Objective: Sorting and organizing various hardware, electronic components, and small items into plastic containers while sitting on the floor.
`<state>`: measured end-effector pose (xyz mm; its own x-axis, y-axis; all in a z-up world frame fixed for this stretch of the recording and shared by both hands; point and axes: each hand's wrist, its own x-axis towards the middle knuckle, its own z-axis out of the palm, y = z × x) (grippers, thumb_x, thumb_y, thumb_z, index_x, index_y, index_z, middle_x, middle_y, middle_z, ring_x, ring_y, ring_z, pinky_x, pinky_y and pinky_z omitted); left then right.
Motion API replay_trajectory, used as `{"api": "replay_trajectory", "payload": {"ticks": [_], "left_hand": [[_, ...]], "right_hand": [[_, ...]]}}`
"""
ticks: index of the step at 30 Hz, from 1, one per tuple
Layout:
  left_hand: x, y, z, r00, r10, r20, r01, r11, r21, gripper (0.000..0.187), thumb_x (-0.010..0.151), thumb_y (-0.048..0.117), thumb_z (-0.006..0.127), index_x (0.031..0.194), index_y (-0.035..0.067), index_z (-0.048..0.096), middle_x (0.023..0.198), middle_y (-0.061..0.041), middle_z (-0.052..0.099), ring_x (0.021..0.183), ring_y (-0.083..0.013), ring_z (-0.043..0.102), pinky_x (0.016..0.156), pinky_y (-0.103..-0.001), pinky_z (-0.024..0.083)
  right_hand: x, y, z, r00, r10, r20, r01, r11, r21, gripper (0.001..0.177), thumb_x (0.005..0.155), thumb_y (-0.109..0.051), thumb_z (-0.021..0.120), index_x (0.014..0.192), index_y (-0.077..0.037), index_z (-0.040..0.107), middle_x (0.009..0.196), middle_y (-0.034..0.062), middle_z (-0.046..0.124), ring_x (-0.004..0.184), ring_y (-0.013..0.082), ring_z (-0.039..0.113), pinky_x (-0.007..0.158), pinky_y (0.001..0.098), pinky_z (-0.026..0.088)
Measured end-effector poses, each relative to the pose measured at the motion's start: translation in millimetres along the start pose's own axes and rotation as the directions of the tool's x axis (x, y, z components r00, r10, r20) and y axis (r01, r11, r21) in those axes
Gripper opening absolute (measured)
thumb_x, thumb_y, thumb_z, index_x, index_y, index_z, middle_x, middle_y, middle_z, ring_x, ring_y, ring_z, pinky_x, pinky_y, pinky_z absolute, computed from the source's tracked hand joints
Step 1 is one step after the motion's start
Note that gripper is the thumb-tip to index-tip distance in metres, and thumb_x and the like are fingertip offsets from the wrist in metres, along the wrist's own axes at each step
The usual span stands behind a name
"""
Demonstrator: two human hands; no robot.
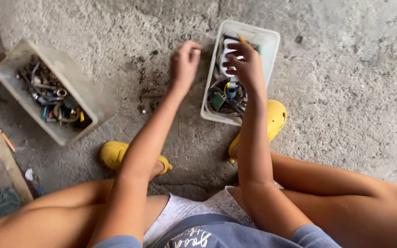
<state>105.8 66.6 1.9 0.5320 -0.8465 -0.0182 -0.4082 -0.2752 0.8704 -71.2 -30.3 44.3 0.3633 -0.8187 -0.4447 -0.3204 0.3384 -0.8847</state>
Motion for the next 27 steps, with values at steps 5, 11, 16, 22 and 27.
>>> {"api": "replay_trajectory", "payload": {"ticks": [5,11,16,22,27], "left_hand": [[-38,-132,-102,0.992,-0.055,-0.114,0.085,0.956,0.281,0.011,0.092,0.002,0.068,0.101,0.008,0.07,0.09,-0.011,0.075,0.082,-0.0279,0.071,0.071,-0.041,0.055],[-50,-202,-137,0.959,-0.135,-0.251,0.24,0.856,0.458,0.008,0.091,0.003,0.072,0.097,0.009,0.071,0.095,-0.008,0.074,0.087,-0.0238,0.07,0.074,-0.036,0.057],[-24,-223,-134,0.989,0.018,-0.147,0.085,0.746,0.66,0.018,0.09,0.003,0.073,0.106,0.011,0.075,0.105,-0.008,0.072,0.091,-0.0212,0.067,0.072,-0.03,0.059],[-3,-250,-135,0.995,0.07,0.073,-0.1,0.535,0.839,0.019,0.088,-0.001,0.071,0.105,0.009,0.073,0.114,-0.011,0.068,0.094,-0.0224,0.066,0.065,-0.027,0.058],[6,-262,-138,0.976,0.031,0.216,-0.199,0.532,0.823,0.018,0.09,-0.007,0.067,0.104,0.004,0.07,0.119,-0.015,0.065,0.089,-0.0219,0.065,0.057,-0.024,0.057]], "right_hand": [[-9,43,105,0.858,0.012,0.513,0.112,0.971,-0.21,0.022,0.099,-0.008,0.065,0.12,-0.003,0.072,0.098,0.011,0.079,0.077,0.0156,0.079,0.066,0.0294,0.066],[-54,111,187,0.941,-0.191,0.279,0.331,0.687,-0.648,0.014,0.088,-0.01,0.07,0.101,-0.013,0.073,0.102,0.005,0.074,0.082,0.0248,0.074,0.066,0.0389,0.059],[-69,101,201,0.922,-0.278,0.27,0.387,0.63,-0.673,0.011,0.091,-0.012,0.068,0.102,-0.014,0.07,0.101,0.0052,0.069,0.082,0.0289,0.071,0.066,0.0428,0.057],[-65,91,213,0.923,-0.253,0.289,0.383,0.667,-0.639,0.014,0.09,-0.013,0.067,0.103,-0.015,0.07,0.102,0.0043,0.069,0.082,0.0269,0.072,0.065,0.041,0.058],[-64,87,220,0.913,-0.273,0.303,0.406,0.675,-0.616,0.018,0.088,-0.012,0.068,0.106,-0.015,0.071,0.106,0.0041,0.07,0.084,0.0259,0.073,0.068,0.0395,0.059]]}}
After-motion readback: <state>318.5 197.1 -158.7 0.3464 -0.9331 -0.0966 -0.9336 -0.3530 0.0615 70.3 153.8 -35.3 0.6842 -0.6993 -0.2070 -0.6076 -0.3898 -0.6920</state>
